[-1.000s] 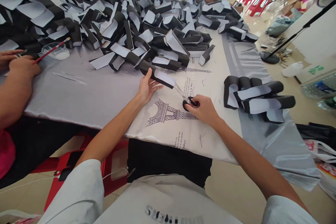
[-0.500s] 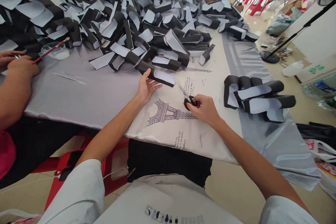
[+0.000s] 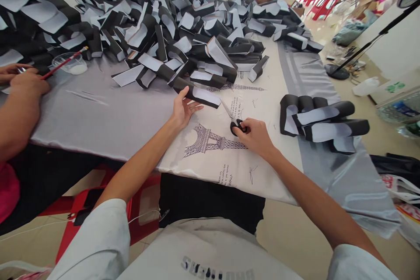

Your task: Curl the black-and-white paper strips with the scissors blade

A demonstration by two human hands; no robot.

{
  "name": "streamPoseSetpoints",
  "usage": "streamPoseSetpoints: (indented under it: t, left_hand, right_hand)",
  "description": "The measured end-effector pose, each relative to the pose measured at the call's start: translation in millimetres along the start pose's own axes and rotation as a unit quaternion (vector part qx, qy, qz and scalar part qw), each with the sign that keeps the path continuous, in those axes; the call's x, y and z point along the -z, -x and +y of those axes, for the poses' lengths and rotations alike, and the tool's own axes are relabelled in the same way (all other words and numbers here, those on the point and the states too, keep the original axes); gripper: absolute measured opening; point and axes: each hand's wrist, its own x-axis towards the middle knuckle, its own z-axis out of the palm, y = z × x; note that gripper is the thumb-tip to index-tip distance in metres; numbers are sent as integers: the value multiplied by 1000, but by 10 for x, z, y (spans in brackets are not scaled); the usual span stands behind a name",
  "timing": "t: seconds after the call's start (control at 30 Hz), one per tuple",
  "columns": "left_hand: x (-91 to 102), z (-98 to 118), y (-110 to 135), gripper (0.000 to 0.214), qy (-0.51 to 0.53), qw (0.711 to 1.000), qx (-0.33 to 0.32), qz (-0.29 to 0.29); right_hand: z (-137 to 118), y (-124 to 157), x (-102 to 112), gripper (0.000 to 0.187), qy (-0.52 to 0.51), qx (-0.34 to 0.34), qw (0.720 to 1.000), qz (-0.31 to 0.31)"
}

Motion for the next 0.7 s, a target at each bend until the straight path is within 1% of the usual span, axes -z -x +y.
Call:
streamPoseSetpoints:
  t: [0.1,0.27,0.47,0.6,0.7]
  left_hand:
    - [-4,-8,-2,56,6,1000,-2,-12]
    - [-7,-17,0,53,7,1000,-8,-22]
    - [-28,-3,26,49,14,999,-6,-28]
    - [-42,-6,44,47,9,999,-3,-31]
    - [-34,-21,36,47,6,1000,-5,-29]
  right_hand:
    - [-15,2,14,40,4,-11,1000,16]
    - [-45,24,10,43,12,-8,1000,7]
    - [-36,21,-6,38,7,-10,1000,15]
    - [-2,4,-15,45,21,-2,1000,9]
    - [6,-8,-10,45,21,-1,1000,13]
